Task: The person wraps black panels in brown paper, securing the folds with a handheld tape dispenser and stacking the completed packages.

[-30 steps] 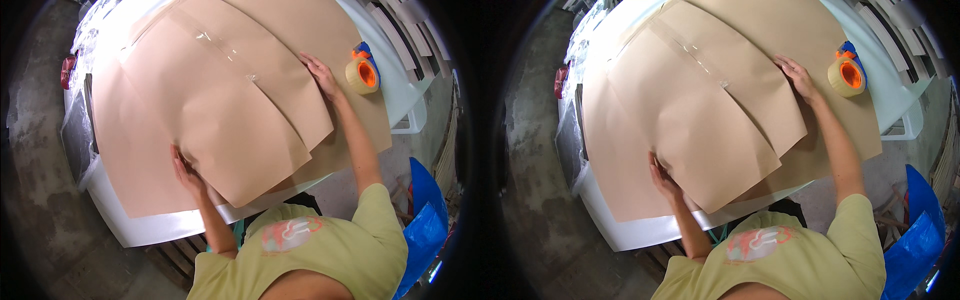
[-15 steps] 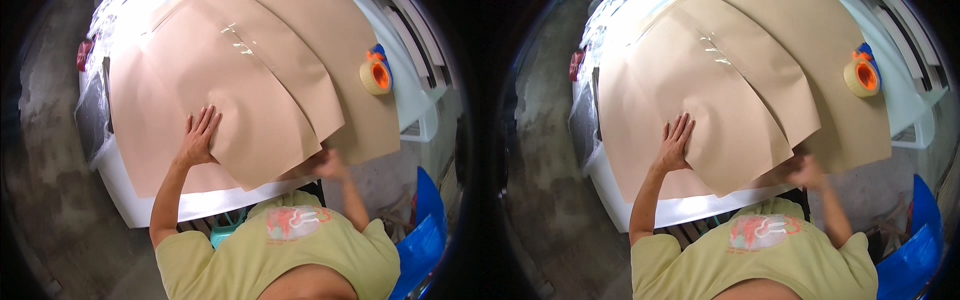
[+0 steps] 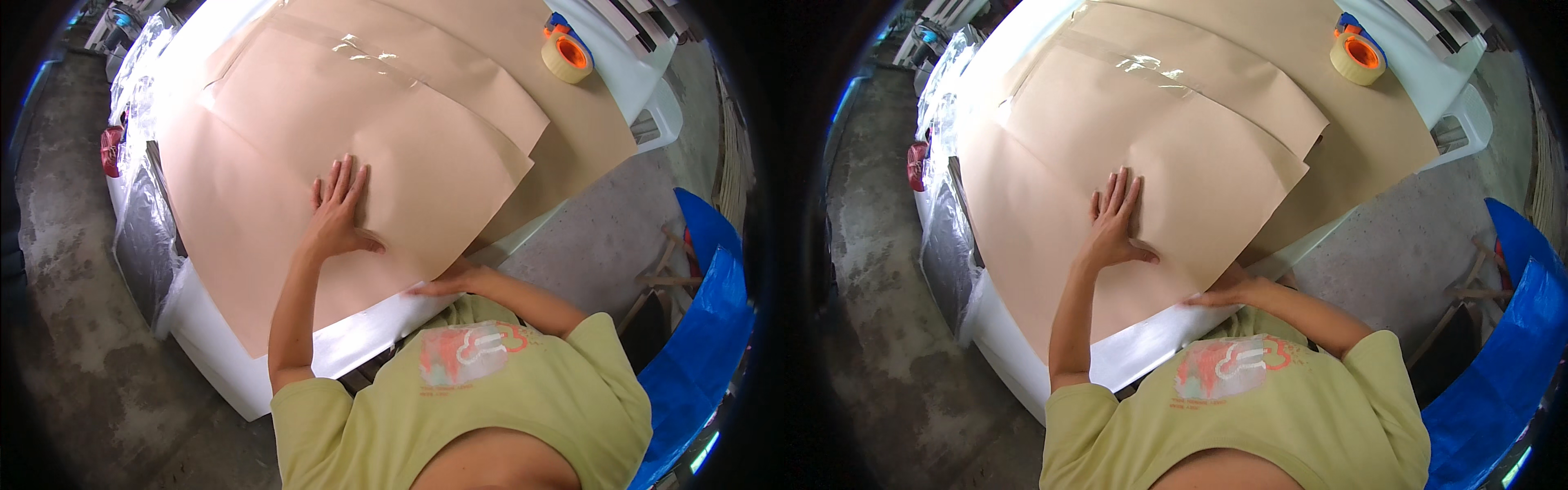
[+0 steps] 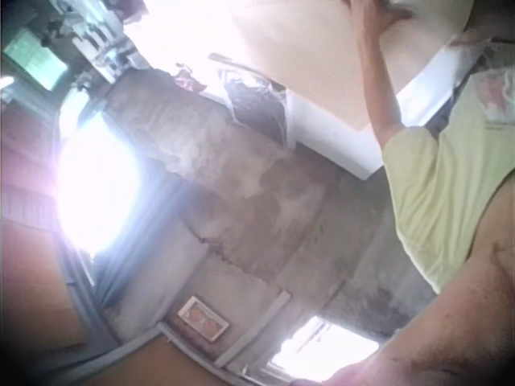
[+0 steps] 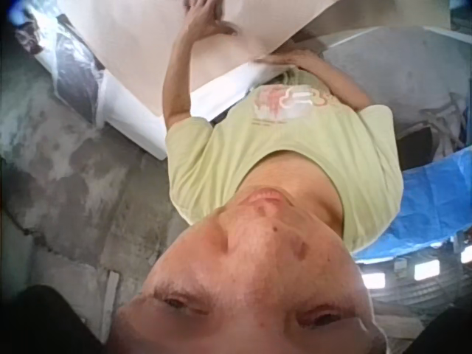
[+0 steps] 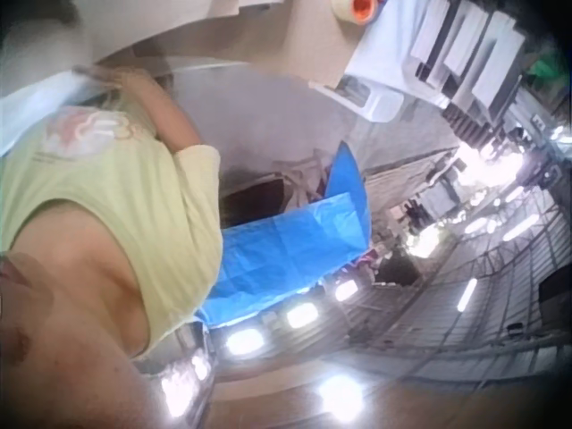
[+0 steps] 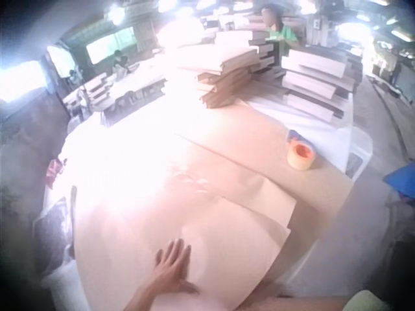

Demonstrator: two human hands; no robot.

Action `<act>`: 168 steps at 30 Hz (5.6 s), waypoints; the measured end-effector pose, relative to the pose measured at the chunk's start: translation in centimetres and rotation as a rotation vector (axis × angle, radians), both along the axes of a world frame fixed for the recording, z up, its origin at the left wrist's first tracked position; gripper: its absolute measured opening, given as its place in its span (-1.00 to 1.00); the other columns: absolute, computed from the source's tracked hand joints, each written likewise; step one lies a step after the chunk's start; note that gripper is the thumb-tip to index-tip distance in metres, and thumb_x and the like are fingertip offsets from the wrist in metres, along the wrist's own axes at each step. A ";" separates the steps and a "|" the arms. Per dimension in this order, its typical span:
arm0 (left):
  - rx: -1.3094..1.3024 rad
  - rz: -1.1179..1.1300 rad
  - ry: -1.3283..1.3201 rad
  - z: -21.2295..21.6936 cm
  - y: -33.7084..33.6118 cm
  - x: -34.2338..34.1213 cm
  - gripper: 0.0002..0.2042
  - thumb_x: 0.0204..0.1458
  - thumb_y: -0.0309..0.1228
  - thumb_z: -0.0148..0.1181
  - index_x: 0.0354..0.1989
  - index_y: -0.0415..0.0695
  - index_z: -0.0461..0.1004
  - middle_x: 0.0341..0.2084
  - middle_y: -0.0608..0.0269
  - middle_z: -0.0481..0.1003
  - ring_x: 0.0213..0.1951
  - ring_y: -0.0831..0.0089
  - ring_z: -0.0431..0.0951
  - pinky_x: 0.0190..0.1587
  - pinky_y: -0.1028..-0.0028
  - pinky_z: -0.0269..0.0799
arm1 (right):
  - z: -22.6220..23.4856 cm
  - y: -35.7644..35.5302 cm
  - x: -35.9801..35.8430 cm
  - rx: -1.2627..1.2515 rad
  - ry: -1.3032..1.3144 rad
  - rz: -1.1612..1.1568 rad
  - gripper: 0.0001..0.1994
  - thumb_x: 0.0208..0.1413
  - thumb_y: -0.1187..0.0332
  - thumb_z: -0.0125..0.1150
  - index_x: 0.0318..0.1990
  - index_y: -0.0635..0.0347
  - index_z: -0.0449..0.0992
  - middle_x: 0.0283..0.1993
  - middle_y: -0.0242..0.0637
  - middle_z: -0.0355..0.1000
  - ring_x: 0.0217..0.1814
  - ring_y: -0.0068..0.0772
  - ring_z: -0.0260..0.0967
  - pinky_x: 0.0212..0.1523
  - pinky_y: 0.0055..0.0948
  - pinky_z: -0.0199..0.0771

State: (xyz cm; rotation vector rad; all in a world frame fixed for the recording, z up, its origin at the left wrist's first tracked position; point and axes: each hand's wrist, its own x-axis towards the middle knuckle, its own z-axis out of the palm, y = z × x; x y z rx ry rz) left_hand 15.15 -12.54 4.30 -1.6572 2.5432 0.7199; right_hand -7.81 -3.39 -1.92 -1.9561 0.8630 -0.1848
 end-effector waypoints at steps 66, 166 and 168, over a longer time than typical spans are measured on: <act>-0.664 2.009 0.873 -6.9 2.6 -14.3 -0.09 -0.04 -0.35 0.26 0.29 -0.37 -0.32 0.25 -0.20 -0.04 0.26 0.15 0.03 0.25 0.38 0.00 | 2.5 -24.2 -18.1 0.398 -0.061 -0.300 -0.02 -0.02 0.45 0.26 0.35 0.04 -0.44 -0.14 -0.07 0.41 -0.18 -0.33 0.40 -0.13 -0.37 0.41; -0.580 0.376 -0.331 -5.1 -7.9 -14.7 -0.47 0.07 -0.29 -0.12 0.22 -0.27 0.13 0.17 -0.18 0.16 0.19 -0.03 0.20 0.14 0.15 0.21 | 1.3 -31.7 -18.6 -0.774 -0.104 0.757 -0.29 -0.05 0.27 0.12 0.29 -0.47 0.00 0.41 -0.33 -0.12 0.44 -0.33 -0.19 0.28 0.24 -0.22; -0.509 0.358 -0.332 -5.0 -8.0 -14.7 -0.45 0.03 -0.27 -0.07 0.21 -0.27 0.14 0.16 -0.19 0.17 0.19 -0.03 0.21 0.13 0.16 0.22 | -0.3 -31.0 -16.5 -0.744 -0.119 0.599 -0.30 -0.08 0.28 0.13 0.27 -0.41 0.05 0.40 -0.33 -0.10 0.44 -0.31 -0.16 0.27 0.29 -0.26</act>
